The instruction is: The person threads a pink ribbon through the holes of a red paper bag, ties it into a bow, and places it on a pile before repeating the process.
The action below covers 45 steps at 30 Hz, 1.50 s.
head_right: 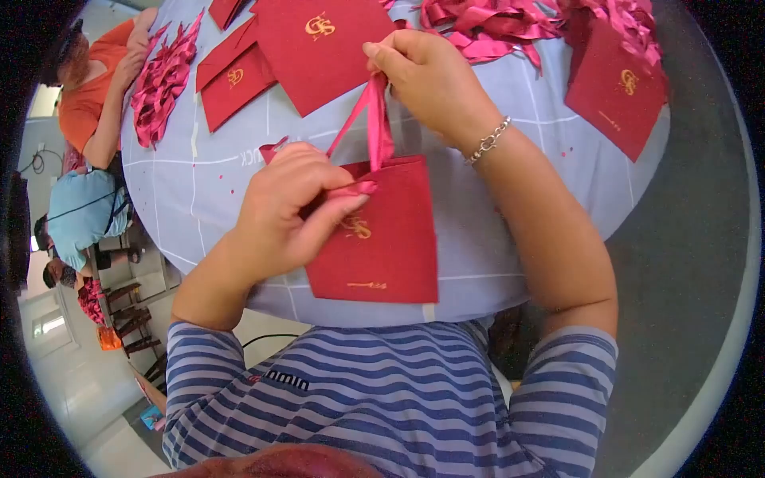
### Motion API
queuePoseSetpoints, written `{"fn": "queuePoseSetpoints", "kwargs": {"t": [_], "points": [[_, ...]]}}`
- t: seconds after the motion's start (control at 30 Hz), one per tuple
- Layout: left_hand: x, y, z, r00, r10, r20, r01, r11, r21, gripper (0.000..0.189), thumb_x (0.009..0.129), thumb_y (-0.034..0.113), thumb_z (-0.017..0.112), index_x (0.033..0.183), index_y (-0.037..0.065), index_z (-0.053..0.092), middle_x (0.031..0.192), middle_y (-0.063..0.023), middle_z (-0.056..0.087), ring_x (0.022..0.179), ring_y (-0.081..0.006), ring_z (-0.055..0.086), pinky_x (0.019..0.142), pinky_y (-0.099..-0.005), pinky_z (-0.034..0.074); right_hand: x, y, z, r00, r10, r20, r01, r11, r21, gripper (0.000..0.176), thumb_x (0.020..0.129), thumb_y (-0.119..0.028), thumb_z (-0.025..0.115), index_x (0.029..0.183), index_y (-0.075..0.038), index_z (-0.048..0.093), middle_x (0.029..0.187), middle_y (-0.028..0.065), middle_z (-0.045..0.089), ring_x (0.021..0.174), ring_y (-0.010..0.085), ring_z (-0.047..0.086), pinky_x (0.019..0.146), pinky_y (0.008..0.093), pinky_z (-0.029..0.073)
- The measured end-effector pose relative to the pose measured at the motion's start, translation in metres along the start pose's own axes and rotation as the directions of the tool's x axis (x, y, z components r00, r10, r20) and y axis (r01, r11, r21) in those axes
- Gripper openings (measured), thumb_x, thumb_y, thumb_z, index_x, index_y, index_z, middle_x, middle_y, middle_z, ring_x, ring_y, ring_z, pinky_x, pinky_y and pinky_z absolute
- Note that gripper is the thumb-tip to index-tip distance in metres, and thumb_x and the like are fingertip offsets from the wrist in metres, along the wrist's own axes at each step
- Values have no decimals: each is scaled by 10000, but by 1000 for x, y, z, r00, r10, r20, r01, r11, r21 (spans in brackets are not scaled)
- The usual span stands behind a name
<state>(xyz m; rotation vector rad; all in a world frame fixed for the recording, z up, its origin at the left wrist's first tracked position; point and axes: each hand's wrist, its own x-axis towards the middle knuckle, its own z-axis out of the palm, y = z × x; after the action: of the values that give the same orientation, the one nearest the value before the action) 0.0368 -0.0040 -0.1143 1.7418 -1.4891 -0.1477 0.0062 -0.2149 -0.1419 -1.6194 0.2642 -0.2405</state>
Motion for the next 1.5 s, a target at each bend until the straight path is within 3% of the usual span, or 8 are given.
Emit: {"fn": "queuePoseSetpoints", "kwargs": {"t": [0.07, 0.33, 0.47, 0.73, 1.0, 1.13, 1.23, 1.5], "points": [[4, -1, -3, 987, -145, -69, 143, 989, -39, 110, 797, 44, 738, 852, 14, 648, 742, -94, 622, 669, -246, 585, 660, -336, 447, -6, -12, -3, 979, -118, -164, 117, 993, -12, 276, 993, -295, 578, 863, -63, 648, 704, -50, 563, 601, 16, 461, 531, 189, 355], [0, -16, -8, 845, -383, -373, 281, 912, -298, 110, 879, 16, 672, 981, -23, 653, 857, -62, 632, 736, -109, 556, 665, -226, 436, -37, -54, -27, 902, -136, 409, 325, 838, -438, 327, 885, -234, 731, 764, 7, 546, 649, 35, 397, 600, 57, 356, 509, 271, 323], [6, -22, -14, 901, -76, -426, 124, 989, 86, 473, 817, -13, 687, 1265, -25, 538, 1287, -172, 562, 1226, -299, 517, 1058, -380, 377, -49, -83, -61, 947, -308, 87, 319, 883, -344, 251, 870, -162, 701, 756, 8, 556, 633, 50, 386, 607, 67, 395, 524, 279, 353], [7, -18, -13, 966, -147, -213, 141, 989, -43, 294, 794, -21, 706, 1081, -15, 638, 1190, -147, 616, 1099, -277, 609, 937, -343, 478, -104, -80, -206, 819, -216, -532, 50, 950, -308, 145, 943, -169, 646, 919, -30, 684, 739, -89, 567, 686, 6, 485, 615, 183, 363], [3, -21, -8, 973, -158, -169, 148, 986, -72, 251, 797, -21, 695, 1045, -8, 652, 1183, -139, 618, 1083, -271, 616, 917, -339, 490, -115, 17, -231, 517, -267, -813, -128, 915, -381, 451, 875, -186, 737, 1244, 22, 583, 1215, 123, 606, 933, 151, 630, 833, 280, 511], [2, -25, -9, 974, -148, -170, 139, 988, -60, 245, 802, -10, 697, 1043, -2, 655, 1181, -130, 620, 1077, -267, 617, 907, -334, 492, -104, 4, -195, 453, -486, -748, -146, 787, -600, 324, 862, -139, 728, 1144, -13, 631, 1103, 91, 639, 821, 136, 631, 733, 270, 519], [0, -29, -7, 970, -174, -172, 165, 984, -68, 235, 808, 5, 699, 1039, 2, 657, 1177, -125, 620, 1065, -268, 618, 881, -335, 500, -91, -27, -145, 762, -452, -464, 2, 719, -695, 191, 872, -92, 706, 1038, -10, 656, 873, 43, 656, 759, 109, 618, 643, 250, 485], [-6, -41, -5, 966, -218, -138, 204, 973, -112, 219, 815, 7, 693, 1029, -8, 652, 1171, -136, 618, 1086, -274, 602, 918, -336, 485, -16, -38, -22, 940, -285, 187, 319, 542, -778, 472, 851, -153, 737, 1270, -26, 559, 1216, 133, 603, 1018, 237, 647, 759, 320, 546]]}}
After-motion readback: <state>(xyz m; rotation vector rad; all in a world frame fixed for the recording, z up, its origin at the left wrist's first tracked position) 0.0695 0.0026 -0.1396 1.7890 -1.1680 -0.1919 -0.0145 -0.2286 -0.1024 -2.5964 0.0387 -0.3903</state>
